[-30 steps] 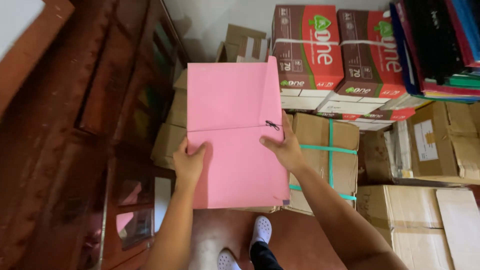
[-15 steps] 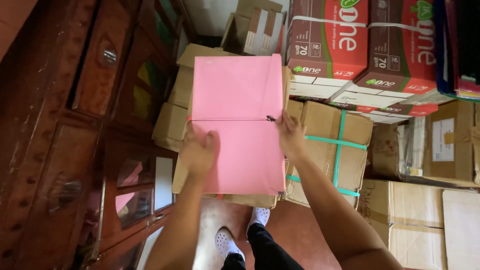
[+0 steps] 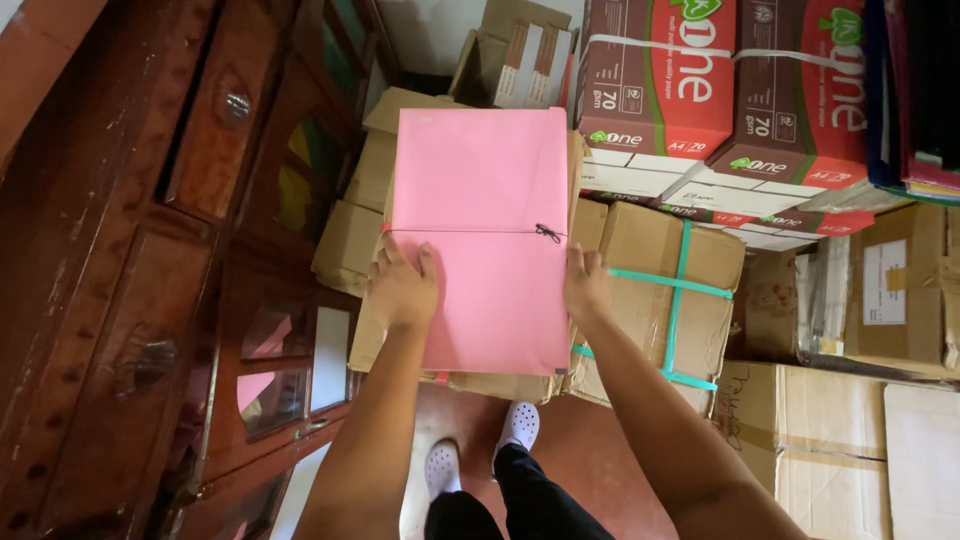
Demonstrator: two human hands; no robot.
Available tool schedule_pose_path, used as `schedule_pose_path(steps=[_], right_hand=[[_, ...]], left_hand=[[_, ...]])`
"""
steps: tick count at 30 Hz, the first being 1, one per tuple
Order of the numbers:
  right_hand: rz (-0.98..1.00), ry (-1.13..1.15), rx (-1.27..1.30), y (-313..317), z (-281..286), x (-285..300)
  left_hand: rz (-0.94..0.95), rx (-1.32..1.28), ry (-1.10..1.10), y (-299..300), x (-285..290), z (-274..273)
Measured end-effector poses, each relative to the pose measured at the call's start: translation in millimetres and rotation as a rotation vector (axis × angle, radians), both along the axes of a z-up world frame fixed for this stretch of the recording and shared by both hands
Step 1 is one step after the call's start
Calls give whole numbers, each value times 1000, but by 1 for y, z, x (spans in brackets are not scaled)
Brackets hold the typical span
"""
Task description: Cleaning and organizing folders in a storage area.
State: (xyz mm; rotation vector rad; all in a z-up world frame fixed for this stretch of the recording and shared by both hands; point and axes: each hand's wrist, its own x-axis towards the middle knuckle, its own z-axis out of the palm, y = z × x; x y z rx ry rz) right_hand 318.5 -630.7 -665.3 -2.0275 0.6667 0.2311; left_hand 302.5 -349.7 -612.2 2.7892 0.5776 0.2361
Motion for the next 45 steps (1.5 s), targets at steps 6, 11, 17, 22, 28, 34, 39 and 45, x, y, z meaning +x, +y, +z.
schedule_pose_path(steps=[6,11,17,22,28,34,39,45], right_hand=[[39,134,180,-9,-19,1],[39,40,247,-15,90,-19],[220,-404,216,31,214,-53],[508,-549,305,65,196,-61],[749,-710,-592,99,95,-58],[997,-564,-855,138,50,-90],[744,-26,-985,107,100,-45],[719,-355,-1155,154,44,-76]], left_hand=[[27,59,-29,-4,1,-3],[27,81,-79,-2,4,-18],[-29,98,-152,10,13,-54],[-87,87,-283,20,18,-66],[-174,1,-170,32,24,-65],[-123,-120,-125,28,17,-37],[-182,-195,-197,32,10,-29],[-184,-217,-180,28,10,-26]])
